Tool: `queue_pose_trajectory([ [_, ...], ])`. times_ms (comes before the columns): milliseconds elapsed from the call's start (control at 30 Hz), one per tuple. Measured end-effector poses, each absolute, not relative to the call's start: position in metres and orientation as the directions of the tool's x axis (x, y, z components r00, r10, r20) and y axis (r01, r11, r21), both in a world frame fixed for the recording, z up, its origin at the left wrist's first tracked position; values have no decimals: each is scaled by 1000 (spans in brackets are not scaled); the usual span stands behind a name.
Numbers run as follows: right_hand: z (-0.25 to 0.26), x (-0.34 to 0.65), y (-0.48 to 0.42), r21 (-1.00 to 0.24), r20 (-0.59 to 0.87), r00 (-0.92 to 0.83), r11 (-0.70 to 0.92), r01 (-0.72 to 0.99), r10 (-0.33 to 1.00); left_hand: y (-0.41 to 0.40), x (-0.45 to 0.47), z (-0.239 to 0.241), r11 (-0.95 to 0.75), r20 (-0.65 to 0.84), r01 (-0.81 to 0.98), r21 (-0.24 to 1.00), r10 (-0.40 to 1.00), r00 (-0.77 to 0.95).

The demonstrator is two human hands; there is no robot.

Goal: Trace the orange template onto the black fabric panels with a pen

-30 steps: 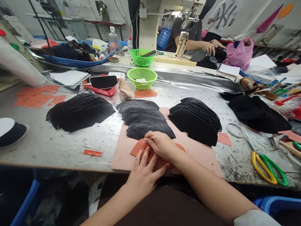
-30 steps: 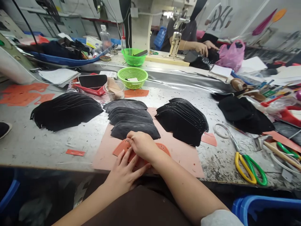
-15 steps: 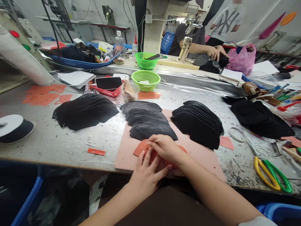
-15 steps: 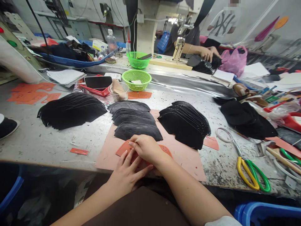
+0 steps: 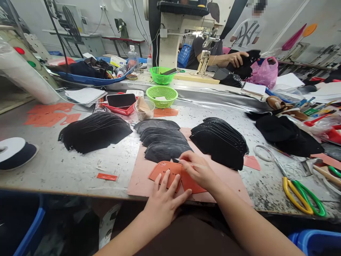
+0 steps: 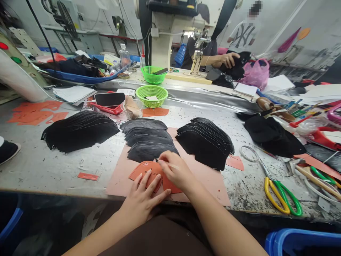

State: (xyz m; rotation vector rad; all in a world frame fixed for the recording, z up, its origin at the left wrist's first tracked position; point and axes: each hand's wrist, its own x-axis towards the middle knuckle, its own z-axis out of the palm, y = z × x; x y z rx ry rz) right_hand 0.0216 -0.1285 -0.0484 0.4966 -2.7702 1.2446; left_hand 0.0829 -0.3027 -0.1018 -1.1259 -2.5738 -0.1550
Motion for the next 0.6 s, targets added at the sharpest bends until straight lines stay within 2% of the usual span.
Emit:
queue_pose_trajectory([
  [100,-48,8,-155,-762,28,-920,587,-272,-390,-303,83,-102,684,326,728,-30,696,-640],
  [200,-45,3,-172,-694,-28,-903,658,-292,-429,-303,84,-102,688,321,725,-18,691,-648],
  [333,-41,6,-182,-589,-5,-904,732,-342,-427,-303,86,-101,686,321,727,-4,690,-649],
  [467,-43,8,-169,-645,6,-910,693,-321,-415,-304,83,-102,672,347,741,1,695,-630],
  [600,-50,24,-122,-662,91,-953,697,-276,-291,-305,86,-104,683,344,731,-11,689,-638],
])
